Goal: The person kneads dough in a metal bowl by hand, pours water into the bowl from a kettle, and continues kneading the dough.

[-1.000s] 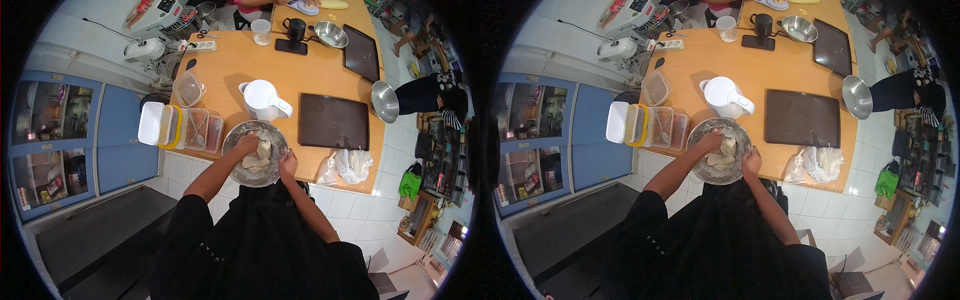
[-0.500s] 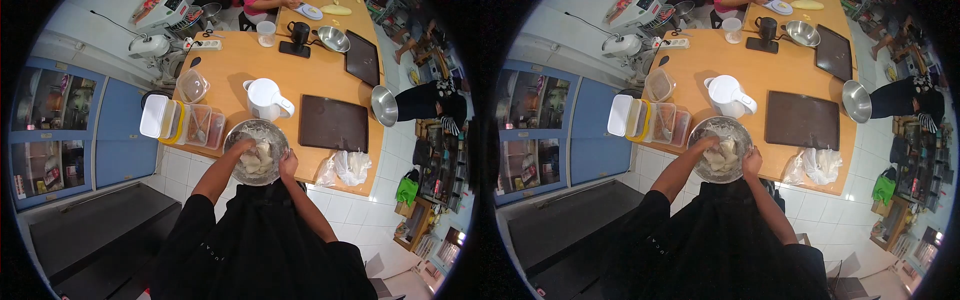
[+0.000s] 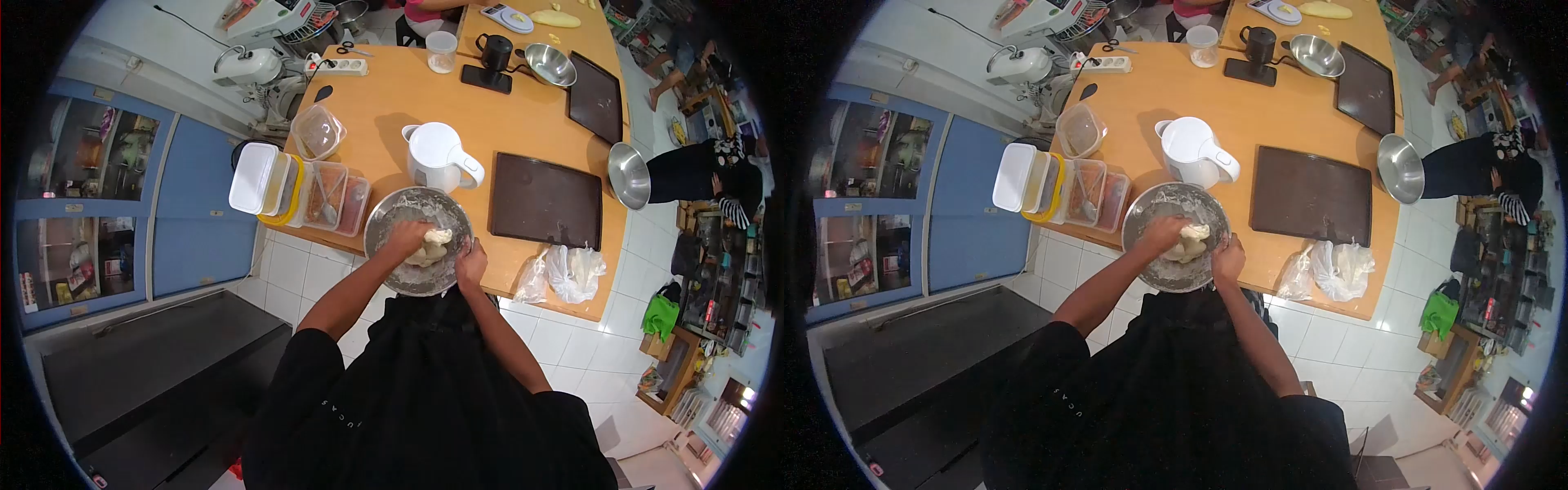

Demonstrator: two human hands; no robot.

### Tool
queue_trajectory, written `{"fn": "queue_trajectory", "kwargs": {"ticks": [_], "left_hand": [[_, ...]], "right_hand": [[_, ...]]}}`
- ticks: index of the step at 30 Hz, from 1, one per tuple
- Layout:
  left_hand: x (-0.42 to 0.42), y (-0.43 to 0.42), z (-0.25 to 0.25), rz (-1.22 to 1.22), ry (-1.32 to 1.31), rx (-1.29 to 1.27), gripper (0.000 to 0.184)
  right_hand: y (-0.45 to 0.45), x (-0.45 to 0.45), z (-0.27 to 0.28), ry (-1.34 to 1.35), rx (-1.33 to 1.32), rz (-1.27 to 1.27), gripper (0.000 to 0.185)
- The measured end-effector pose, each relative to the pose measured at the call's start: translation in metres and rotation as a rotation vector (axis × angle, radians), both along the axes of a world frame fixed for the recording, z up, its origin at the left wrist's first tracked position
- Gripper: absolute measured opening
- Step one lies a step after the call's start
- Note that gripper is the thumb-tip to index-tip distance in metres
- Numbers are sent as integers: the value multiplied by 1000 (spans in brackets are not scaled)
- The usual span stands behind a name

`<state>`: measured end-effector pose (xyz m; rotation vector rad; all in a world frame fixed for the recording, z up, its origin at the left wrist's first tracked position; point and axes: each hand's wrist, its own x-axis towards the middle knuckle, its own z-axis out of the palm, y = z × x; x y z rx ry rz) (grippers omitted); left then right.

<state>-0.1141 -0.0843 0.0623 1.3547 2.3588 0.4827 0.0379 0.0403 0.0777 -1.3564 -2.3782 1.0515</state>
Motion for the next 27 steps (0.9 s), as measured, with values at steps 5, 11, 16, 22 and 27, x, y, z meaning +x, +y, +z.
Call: {"fn": "queue_trajectory", "kwargs": {"ticks": [5, 11, 16, 22, 27], "left_hand": [[31, -17, 36, -23, -35, -165, 49], [51, -43, 36, -135, -28, -72, 48], [36, -13, 8, 150, -300, -291, 36], [60, 4, 1, 288, 98, -143, 32], [66, 2, -8, 297, 138, -112, 26]], "right_hand": [[1, 2, -11, 2, 15, -3, 36], [-1, 3, -16, 6, 55, -5, 36], [-4, 3, -16, 22, 50, -21, 36], [-4, 3, -19, 38, 55, -4, 34], [-3, 2, -23, 32, 34, -12, 32]]}}
